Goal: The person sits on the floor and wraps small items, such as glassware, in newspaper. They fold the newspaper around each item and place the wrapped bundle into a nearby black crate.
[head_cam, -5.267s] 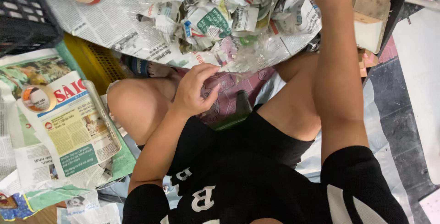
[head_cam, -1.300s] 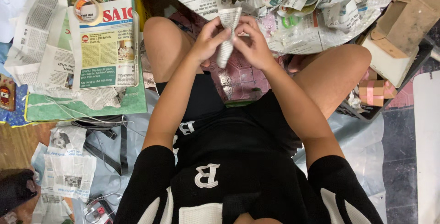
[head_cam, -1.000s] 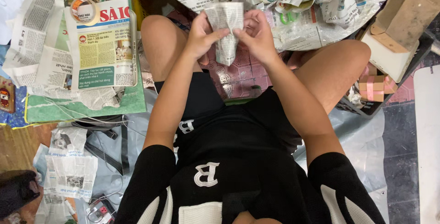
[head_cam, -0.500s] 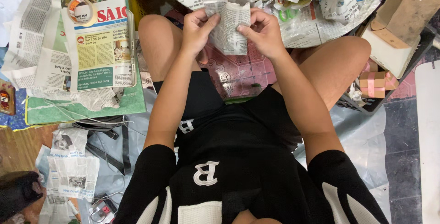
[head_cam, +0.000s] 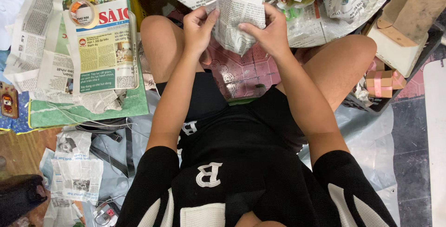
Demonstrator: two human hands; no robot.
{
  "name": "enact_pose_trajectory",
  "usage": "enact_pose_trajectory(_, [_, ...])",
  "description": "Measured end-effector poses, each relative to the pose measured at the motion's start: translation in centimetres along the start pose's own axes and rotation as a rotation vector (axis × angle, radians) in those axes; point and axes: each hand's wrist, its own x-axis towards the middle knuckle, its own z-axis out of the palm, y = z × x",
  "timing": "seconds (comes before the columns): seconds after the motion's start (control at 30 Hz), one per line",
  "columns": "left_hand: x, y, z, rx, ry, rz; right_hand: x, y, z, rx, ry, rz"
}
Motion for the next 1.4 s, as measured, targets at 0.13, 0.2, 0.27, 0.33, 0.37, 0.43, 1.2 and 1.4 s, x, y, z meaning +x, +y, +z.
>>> enact_pose_trajectory(0.13, [0.0, -0.4, -0.9, 0.033, -0.026, -0.033, 0.2, 1.4, -1.3, -0.084, -0.038, -0.009])
enact_pose_trajectory(0.2, [0.0, -0.9, -1.4, -0.032, -0.007, -0.039, 0.6, 1.8, -2.0, -0.183, -0.018, -0.087])
enact_pose_trajectory(0.27, [0.0, -1.6, -2.1, -0.132, 0.009, -0.033, 0.7, 1.7, -3.3, -0.175, 0.03, -0.158])
enact_pose_trajectory(0.33, [0.3, -2.4, -2.8, -0.268, 0.02, -0.01, 0.8, 1.2, -4.3, -0.137, 0.024, -0.225])
enact_pose_trajectory(0.37, [0.4, -2.8, -3.0, -0.308, 0.065, -0.001, 0.8, 1.0, -4.7, -0.101, -0.007, -0.255])
enact_pose_trajectory(0.43, [0.5, -3.3, -3.5, -0.389, 0.154, 0.019, 0.5, 0.6, -5.0, 0.007, -0.051, -0.253])
enact_pose_trajectory(1.2, [-18.8, 9.6, -9.4, 0.894, 0.433, 0.574, -2.9, 6.0, 3.6, 0.721, -0.131, 0.453])
enact_pose_trajectory(1.4, [-22.9, 12.2, -10.1, 1.049, 0.25, 0.241, -2.8, 4.6, 5.5, 0.471, -0.291, 0.537])
